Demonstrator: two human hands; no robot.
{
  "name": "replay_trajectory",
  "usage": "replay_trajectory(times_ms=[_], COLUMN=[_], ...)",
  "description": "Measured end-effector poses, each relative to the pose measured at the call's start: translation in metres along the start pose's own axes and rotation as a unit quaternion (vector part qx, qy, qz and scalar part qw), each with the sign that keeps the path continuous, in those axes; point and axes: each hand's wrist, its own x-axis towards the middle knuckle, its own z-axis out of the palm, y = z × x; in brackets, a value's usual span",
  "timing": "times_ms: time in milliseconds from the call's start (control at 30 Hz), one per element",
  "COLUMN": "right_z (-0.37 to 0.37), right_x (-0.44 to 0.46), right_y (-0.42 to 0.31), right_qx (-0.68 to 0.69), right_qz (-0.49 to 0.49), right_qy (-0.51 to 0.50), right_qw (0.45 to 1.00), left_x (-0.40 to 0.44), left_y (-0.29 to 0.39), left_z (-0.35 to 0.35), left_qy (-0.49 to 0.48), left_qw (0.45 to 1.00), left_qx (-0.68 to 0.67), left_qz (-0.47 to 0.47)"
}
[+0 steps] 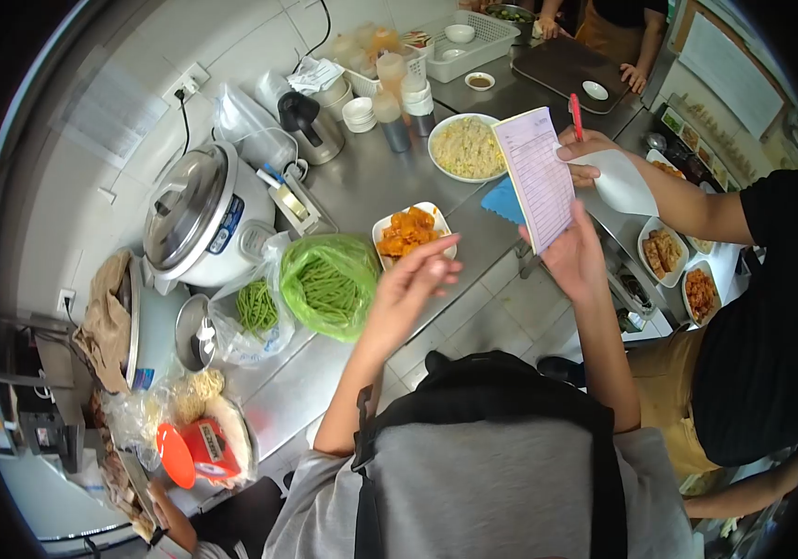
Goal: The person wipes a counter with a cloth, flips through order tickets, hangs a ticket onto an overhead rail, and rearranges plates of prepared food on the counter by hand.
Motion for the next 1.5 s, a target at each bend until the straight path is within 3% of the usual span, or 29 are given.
replay_trajectory(times_ms=[167, 400, 600, 800, 900, 1100, 1300, 1400, 1500], right_z=[-0.006, 0.001, 0.035, 0.035, 0.045, 0.099, 0.133, 0.161, 0.177], right_x=[-0.011, -0.061, -0.085, -0.091, -0.109, -0.177, -0.291, -0.361, -0.412], right_y=[0.006, 0.03, 0.046, 0.084, 0.11, 0.186, 0.305, 0.352, 0.395], right_qx=[-0.088, -0.191, -0.252, -0.353, -0.38, -0.366, -0.402, -0.366, -0.336], right_qz=[-0.018, -0.042, -0.036, 0.065, 0.078, 0.174, 0.294, 0.323, 0.395], right_qy=[0.054, 0.065, -0.044, -0.119, -0.168, -0.275, -0.429, -0.48, -0.533], right_qw=[0.995, 0.978, 0.966, 0.926, 0.906, 0.872, 0.754, 0.729, 0.668], left_x=[0.007, -0.013, -0.067, -0.149, -0.185, -0.28, -0.437, -0.52, -0.58], left_y=[-0.012, -0.016, -0.006, -0.013, -0.029, -0.031, -0.035, -0.029, -0.02], left_z=[0.056, 0.089, 0.084, 0.079, 0.078, 0.072, 0.071, 0.077, 0.091], left_qy=[-0.006, 0.108, 0.204, 0.281, 0.334, 0.456, 0.618, 0.683, 0.749], left_qw=[0.998, 0.98, 0.971, 0.955, 0.934, 0.874, 0.774, 0.721, 0.654], left_qx=[-0.056, -0.145, -0.105, -0.089, -0.121, -0.154, -0.1, -0.065, -0.06], left_qz=[0.026, 0.087, 0.061, 0.007, 0.035, 0.071, 0.096, 0.094, 0.082])
